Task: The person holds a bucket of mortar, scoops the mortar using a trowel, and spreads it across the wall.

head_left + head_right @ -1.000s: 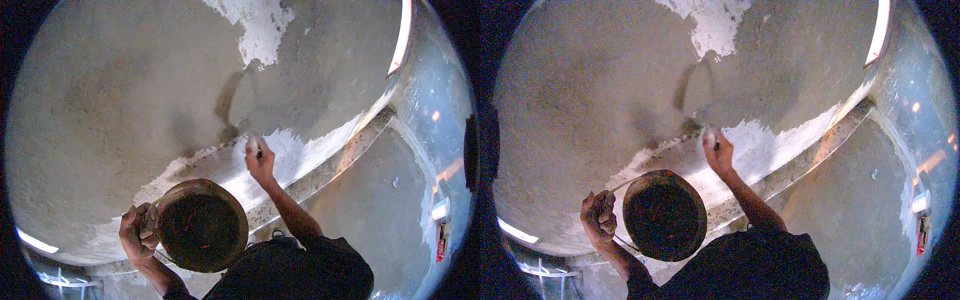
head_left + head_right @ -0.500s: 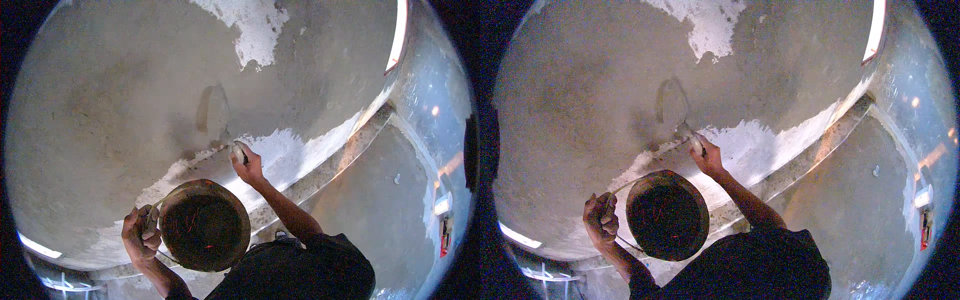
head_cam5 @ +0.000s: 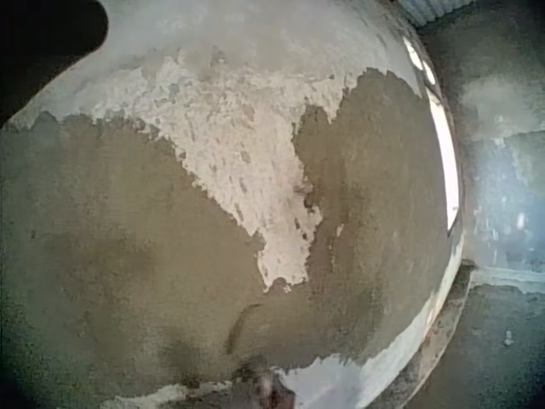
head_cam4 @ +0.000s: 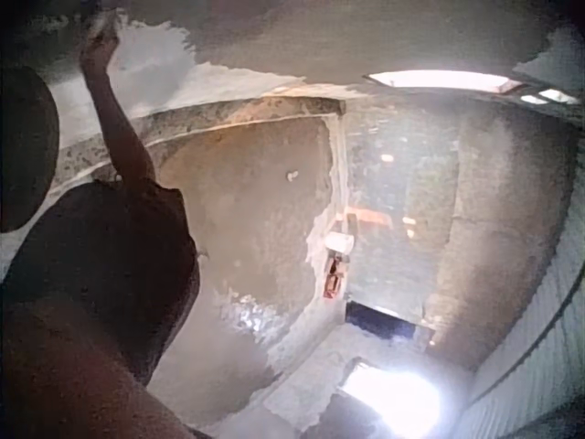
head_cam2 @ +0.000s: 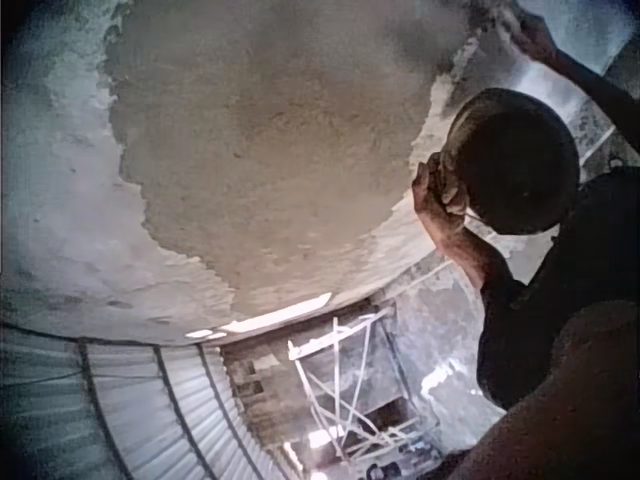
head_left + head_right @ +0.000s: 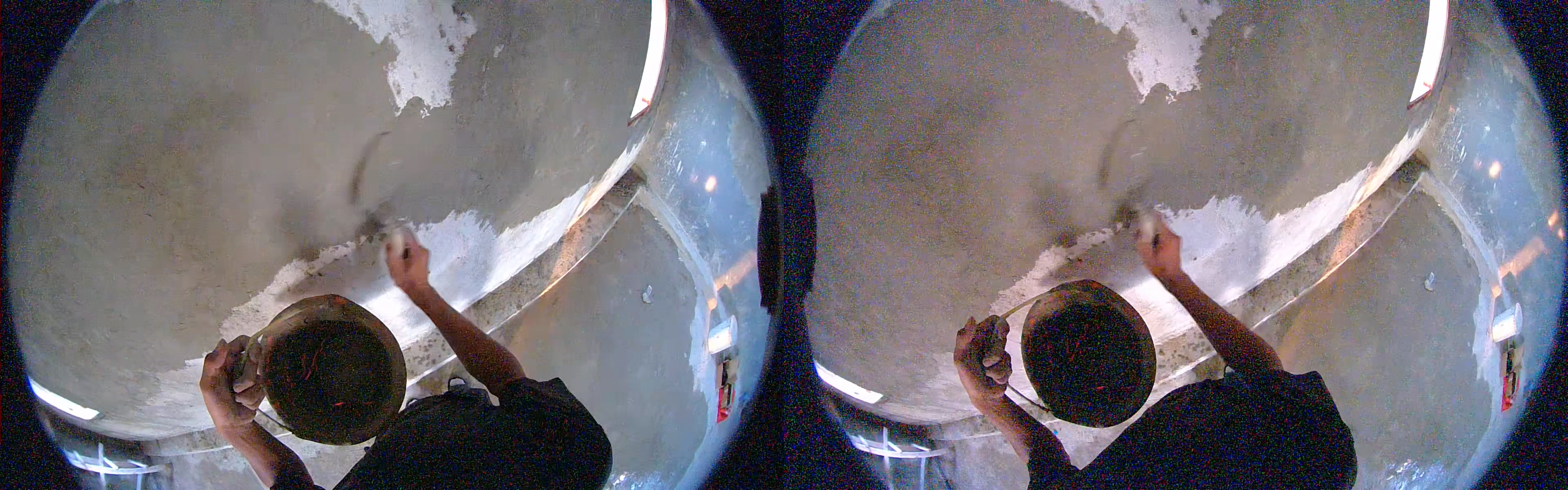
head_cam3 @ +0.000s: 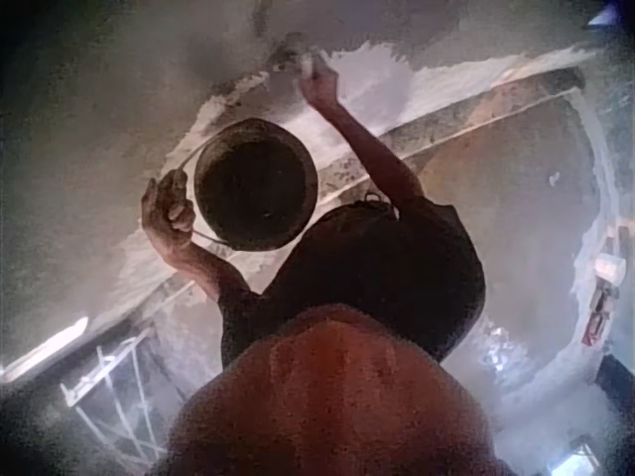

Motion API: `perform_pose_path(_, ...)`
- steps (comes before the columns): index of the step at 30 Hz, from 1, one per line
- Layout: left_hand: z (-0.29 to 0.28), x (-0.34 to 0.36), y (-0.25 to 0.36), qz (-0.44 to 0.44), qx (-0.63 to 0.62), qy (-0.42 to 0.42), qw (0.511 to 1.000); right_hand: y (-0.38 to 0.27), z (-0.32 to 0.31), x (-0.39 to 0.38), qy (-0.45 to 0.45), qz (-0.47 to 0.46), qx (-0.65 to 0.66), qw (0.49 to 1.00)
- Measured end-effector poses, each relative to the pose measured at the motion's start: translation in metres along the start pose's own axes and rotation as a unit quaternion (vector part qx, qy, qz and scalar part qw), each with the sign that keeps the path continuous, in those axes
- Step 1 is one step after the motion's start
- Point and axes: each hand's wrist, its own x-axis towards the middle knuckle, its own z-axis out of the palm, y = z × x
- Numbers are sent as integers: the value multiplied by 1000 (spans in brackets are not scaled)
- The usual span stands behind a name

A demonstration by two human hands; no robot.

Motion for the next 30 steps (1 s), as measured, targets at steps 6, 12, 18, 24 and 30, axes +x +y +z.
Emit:
perform_pose_path(6, 2, 0, -1, 0, 4, 55, 998, -32, -6, 5, -63, -77, -17, 995)
perform_pose_path(12, 7, 0, 0, -2, -41, 91, 995, -29, -49, 53, 24, 91, -11, 996)
perform_pose_path(18, -13, 0, -9, 7, -36, 97, 995, -22, -23, 41, 6, 48, -112, 992)
perform_pose_path(24, 7, -2, -2, 23, 58, 67, 996, -44, -28, 9, -67, -45, -53, 995)
perform_pose_path(30, 9, 0, -2, -9, 27, 101, 994, -48, -42, 47, 42, 123, 60, 990)
